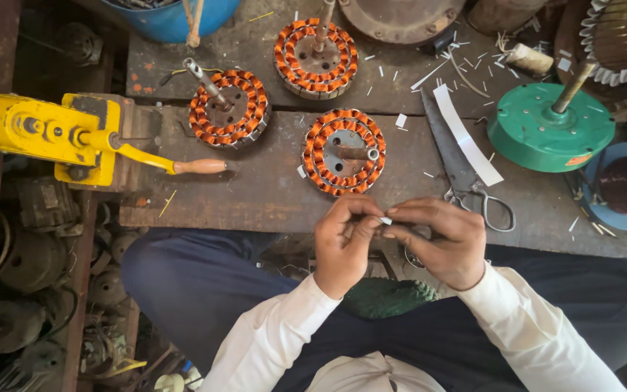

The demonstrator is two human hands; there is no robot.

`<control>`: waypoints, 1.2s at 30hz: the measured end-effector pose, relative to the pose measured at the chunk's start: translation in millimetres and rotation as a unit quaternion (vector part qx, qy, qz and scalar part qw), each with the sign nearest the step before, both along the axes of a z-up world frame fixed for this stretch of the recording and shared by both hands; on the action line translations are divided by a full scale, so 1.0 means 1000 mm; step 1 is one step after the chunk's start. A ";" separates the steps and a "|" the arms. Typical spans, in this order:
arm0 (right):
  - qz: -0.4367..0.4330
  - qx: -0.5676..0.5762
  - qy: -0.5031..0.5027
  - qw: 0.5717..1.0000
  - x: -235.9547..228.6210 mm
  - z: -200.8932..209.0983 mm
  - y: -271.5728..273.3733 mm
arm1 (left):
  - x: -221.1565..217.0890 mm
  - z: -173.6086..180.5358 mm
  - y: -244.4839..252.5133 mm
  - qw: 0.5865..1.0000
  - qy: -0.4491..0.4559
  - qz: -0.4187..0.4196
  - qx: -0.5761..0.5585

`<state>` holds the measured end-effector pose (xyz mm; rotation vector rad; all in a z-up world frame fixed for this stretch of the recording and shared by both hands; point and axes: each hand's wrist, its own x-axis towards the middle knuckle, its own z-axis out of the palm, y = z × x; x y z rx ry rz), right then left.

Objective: The person sits on the floor and uses shears to cut small rectangular pieces of white material. They then place these pieces into the slots of a copper-wound motor stator. The person repeats this process for multiple stators on the workbench.

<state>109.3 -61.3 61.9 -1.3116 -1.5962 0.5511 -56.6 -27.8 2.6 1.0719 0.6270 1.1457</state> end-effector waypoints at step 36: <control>-0.211 0.009 0.007 0.977 0.008 -0.011 0.020 | -0.018 0.019 0.088 0.921 0.275 0.142 0.235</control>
